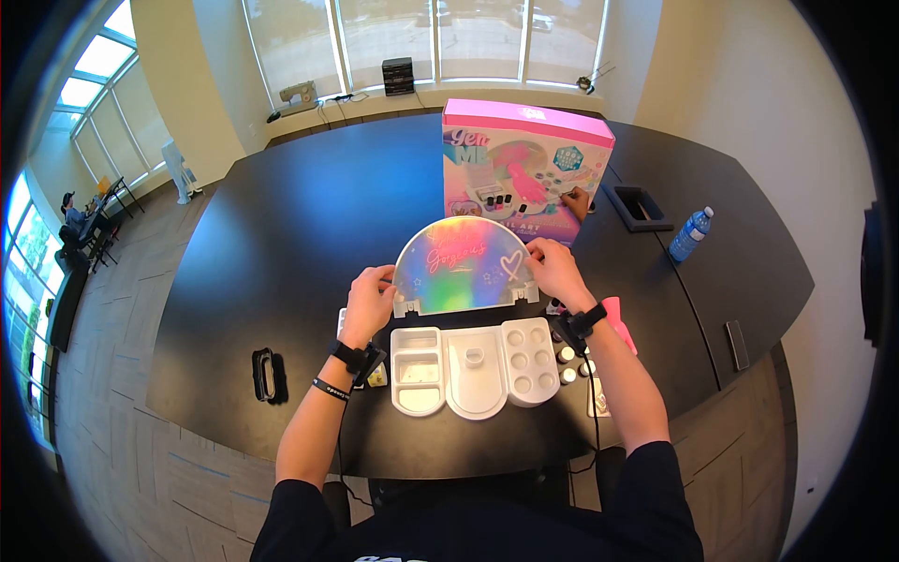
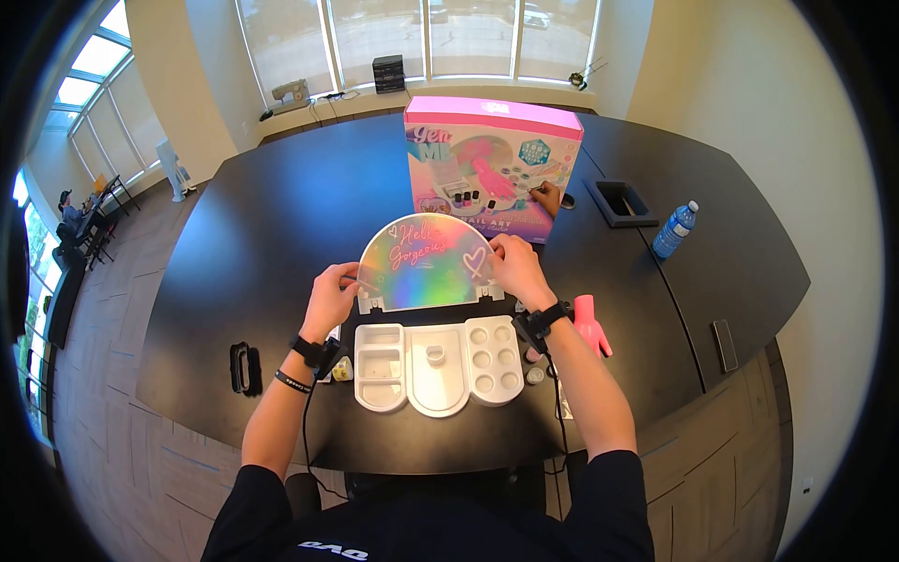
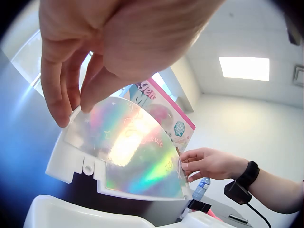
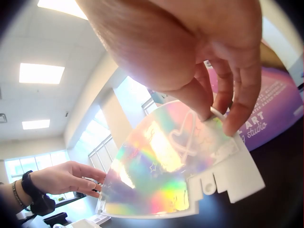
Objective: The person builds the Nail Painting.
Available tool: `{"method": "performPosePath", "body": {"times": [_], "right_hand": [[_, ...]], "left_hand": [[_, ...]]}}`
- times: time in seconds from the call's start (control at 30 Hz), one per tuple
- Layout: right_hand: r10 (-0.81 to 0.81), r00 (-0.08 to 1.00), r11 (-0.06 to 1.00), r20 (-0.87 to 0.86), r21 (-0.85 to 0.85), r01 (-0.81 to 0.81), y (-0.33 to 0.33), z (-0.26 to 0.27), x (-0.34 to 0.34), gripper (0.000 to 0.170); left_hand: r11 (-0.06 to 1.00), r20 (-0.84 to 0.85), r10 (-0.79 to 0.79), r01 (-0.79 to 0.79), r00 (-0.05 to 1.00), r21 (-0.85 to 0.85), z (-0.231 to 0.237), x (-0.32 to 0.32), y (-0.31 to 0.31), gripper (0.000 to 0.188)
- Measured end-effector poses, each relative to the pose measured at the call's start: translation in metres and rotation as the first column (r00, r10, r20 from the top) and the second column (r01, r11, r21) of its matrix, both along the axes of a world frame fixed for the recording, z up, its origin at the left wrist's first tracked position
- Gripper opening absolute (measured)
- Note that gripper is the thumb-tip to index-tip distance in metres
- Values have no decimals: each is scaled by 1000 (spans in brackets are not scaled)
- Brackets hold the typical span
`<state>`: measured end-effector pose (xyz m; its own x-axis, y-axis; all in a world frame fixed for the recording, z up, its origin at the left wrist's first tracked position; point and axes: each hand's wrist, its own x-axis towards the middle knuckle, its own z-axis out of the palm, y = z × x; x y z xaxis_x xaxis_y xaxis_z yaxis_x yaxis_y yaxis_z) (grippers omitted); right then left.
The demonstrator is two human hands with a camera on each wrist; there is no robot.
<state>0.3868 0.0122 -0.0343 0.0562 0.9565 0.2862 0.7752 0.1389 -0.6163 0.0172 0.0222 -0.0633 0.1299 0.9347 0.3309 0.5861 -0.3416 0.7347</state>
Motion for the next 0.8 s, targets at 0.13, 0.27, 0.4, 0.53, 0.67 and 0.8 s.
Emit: {"method": "performPosePath", "body": {"times": [0.13,0.27,0.4,0.53,0.67,0.8], "right_hand": [[19,999,1000,-38,-13,-20,-5,-3,4,16],[21,994,998,-105,-48,-27,-10,-6,9,16],[30,995,998,-97,-44,-34,-16,-4,10,16],[49,995,997,-84,-48,-53,-21,-8,14,15],[39,991,995,-125,-85,-50,-27,-9,14,15],[52,989,995,-140,-80,-64,-36,-7,14,15]], "left_hand": [[1000,52,-7,7,999,4,5,3,-3,35],[1000,73,-5,6,997,-8,6,3,-3,32],[999,60,-5,7,998,-37,6,2,-4,28],[999,58,-17,18,998,-27,5,2,-6,28],[998,64,-59,58,996,13,5,1,-9,25],[994,61,-103,104,993,-21,14,1,-18,27]]}}
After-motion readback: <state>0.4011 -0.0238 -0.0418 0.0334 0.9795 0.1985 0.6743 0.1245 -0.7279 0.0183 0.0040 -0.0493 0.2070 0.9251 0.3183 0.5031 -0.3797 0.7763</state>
